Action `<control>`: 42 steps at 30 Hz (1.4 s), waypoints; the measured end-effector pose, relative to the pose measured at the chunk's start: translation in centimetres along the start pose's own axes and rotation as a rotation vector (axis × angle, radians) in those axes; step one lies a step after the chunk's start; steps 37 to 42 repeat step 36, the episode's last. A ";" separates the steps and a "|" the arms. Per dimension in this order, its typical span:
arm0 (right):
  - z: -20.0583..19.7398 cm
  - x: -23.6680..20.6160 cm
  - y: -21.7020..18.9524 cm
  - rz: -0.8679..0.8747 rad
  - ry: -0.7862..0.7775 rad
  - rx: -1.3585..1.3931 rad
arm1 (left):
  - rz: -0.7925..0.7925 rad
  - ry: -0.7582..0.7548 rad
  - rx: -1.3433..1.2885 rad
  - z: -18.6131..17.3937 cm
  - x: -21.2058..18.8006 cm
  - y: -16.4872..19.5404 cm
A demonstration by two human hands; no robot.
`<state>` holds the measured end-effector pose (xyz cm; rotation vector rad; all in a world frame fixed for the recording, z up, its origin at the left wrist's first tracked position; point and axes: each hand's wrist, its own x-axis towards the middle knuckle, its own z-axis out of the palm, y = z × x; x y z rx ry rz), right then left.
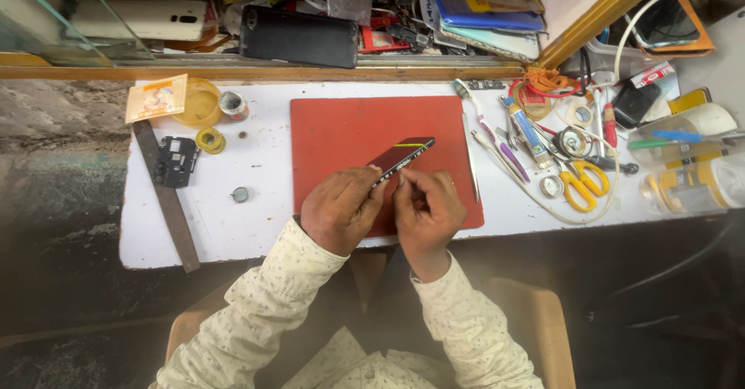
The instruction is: The person pries open a smartphone on a red mat using a thin metal tool, works on the internal components, then aligns the screen assembly and presses along its edges to close the phone.
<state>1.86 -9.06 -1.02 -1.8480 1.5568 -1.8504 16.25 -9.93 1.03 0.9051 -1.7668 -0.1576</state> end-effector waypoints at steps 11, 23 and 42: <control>0.0 0.2 -0.2 -0.003 0.004 -0.024 | -0.005 0.018 0.003 0.1 0.1 0.1; -0.2 0.3 0.1 0.081 0.019 0.077 | -0.031 -0.014 0.000 0.2 -0.1 0.0; -0.3 0.0 0.2 0.062 0.037 -0.030 | -0.015 -0.001 -0.010 0.3 -0.2 0.0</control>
